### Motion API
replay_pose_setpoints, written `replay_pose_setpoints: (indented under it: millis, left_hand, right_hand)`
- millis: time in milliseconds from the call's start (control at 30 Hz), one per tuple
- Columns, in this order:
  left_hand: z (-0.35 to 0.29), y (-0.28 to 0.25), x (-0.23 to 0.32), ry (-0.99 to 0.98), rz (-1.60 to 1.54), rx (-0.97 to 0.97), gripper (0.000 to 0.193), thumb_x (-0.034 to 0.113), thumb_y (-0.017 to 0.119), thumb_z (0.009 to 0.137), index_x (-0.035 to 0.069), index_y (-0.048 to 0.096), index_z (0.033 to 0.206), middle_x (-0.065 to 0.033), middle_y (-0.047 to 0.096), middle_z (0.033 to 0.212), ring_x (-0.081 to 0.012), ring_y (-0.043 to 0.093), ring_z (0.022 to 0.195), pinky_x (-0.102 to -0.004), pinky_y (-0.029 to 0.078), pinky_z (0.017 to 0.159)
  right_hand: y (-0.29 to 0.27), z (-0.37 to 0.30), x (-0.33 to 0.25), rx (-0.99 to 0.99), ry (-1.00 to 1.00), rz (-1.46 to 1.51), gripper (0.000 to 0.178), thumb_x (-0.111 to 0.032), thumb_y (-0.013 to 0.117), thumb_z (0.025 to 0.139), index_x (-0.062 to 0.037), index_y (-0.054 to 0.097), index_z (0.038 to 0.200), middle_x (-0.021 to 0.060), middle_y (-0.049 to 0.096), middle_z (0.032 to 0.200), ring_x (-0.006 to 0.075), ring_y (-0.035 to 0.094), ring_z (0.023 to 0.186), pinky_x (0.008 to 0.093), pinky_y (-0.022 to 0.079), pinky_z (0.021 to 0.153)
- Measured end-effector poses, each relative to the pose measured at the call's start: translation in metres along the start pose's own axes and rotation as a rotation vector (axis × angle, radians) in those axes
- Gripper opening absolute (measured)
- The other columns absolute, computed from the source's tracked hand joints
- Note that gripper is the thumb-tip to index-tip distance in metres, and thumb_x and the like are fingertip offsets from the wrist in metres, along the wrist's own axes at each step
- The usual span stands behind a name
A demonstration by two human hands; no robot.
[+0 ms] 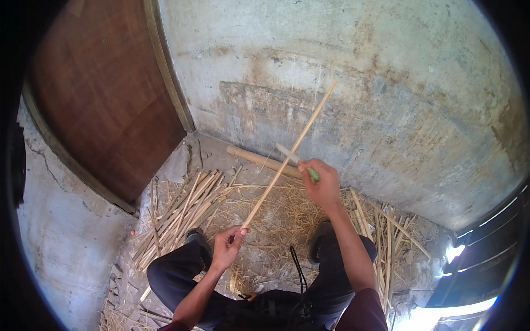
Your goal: The person shaves a thin strip of bamboo using a knife, holding the strip against a larger bamboo piece for support.
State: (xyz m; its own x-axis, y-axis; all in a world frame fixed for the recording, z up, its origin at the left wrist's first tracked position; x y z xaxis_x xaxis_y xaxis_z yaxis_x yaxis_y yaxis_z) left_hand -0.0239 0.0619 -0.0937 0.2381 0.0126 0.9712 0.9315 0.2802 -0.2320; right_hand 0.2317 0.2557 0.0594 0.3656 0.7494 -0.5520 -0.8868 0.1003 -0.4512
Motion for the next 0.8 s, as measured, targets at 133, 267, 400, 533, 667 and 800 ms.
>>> replay_pose_setpoints:
  millis: [133,267,400,533,667,800]
  left_hand:
    - [-0.002,0.001,0.004,-0.046,0.016,-0.033,0.024,0.027,0.072,0.108,0.006,0.083,0.115,0.0056,0.047,0.064,-0.0048,0.034,0.059,-0.0301,0.027,0.052]
    - [0.0,-0.001,0.004,-0.01,-0.013,0.019,0.023,0.026,0.073,0.108,0.006,0.083,0.115,0.0054,0.048,0.063,-0.0044,0.035,0.058,-0.0301,0.028,0.052]
    - [0.004,-0.005,0.003,-0.002,0.03,0.045,0.022,0.024,0.074,0.107,0.006,0.083,0.116,0.0053,0.05,0.063,-0.0041,0.036,0.058,-0.0295,0.028,0.051]
    - [0.005,-0.007,-0.001,0.022,-0.008,0.058,0.022,0.022,0.076,0.106,0.005,0.082,0.116,0.0053,0.051,0.063,-0.0039,0.036,0.058,-0.0288,0.028,0.051]
    - [0.002,-0.01,-0.002,0.043,-0.036,0.091,0.022,0.022,0.077,0.105,0.003,0.082,0.116,0.0053,0.051,0.063,-0.0036,0.036,0.058,-0.0287,0.028,0.05]
    - [0.002,-0.012,0.001,0.029,-0.008,0.096,0.022,0.021,0.078,0.104,0.002,0.082,0.114,0.005,0.051,0.063,-0.0033,0.037,0.057,-0.0285,0.028,0.05]
  right_hand:
    - [-0.003,-0.003,0.008,0.013,0.071,-0.008,0.005,-0.003,0.075,0.099,-0.0048,0.075,0.104,0.0152,0.078,0.098,0.0283,0.078,0.082,0.0374,0.057,0.067]
    - [0.019,-0.022,-0.014,-0.091,0.048,0.007,0.003,-0.009,0.075,0.1,-0.0068,0.076,0.102,0.012,0.077,0.095,0.0285,0.076,0.078,0.0389,0.057,0.065]
    - [0.052,-0.046,-0.046,-0.249,-0.096,0.002,0.004,-0.012,0.077,0.099,-0.0085,0.078,0.101,0.0088,0.071,0.085,0.0261,0.069,0.067,0.0379,0.051,0.058]
    - [0.058,-0.045,-0.051,-0.334,-0.092,-0.057,0.006,-0.009,0.08,0.096,-0.0073,0.079,0.102,0.0101,0.068,0.083,0.0275,0.066,0.065,0.0376,0.049,0.057]
    - [0.049,-0.033,-0.038,-0.246,-0.069,0.015,0.005,-0.008,0.08,0.096,-0.0059,0.079,0.1,0.0109,0.069,0.083,0.0279,0.068,0.067,0.0388,0.05,0.058]
    - [0.042,-0.025,-0.027,-0.184,-0.09,0.008,0.004,-0.012,0.077,0.099,-0.009,0.078,0.101,0.0081,0.071,0.085,0.027,0.067,0.064,0.0394,0.049,0.055]
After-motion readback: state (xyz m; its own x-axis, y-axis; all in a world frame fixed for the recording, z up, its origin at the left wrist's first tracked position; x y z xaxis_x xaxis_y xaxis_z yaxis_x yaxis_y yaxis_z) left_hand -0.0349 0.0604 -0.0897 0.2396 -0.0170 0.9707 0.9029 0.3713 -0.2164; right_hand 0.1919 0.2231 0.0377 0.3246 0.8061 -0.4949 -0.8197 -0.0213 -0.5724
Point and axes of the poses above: each hand's wrist, its own z-axis towards the middle knuckle, its own y-axis out of the palm, x = y × z, the point moved 6 cm from there along z, towards the middle knuckle
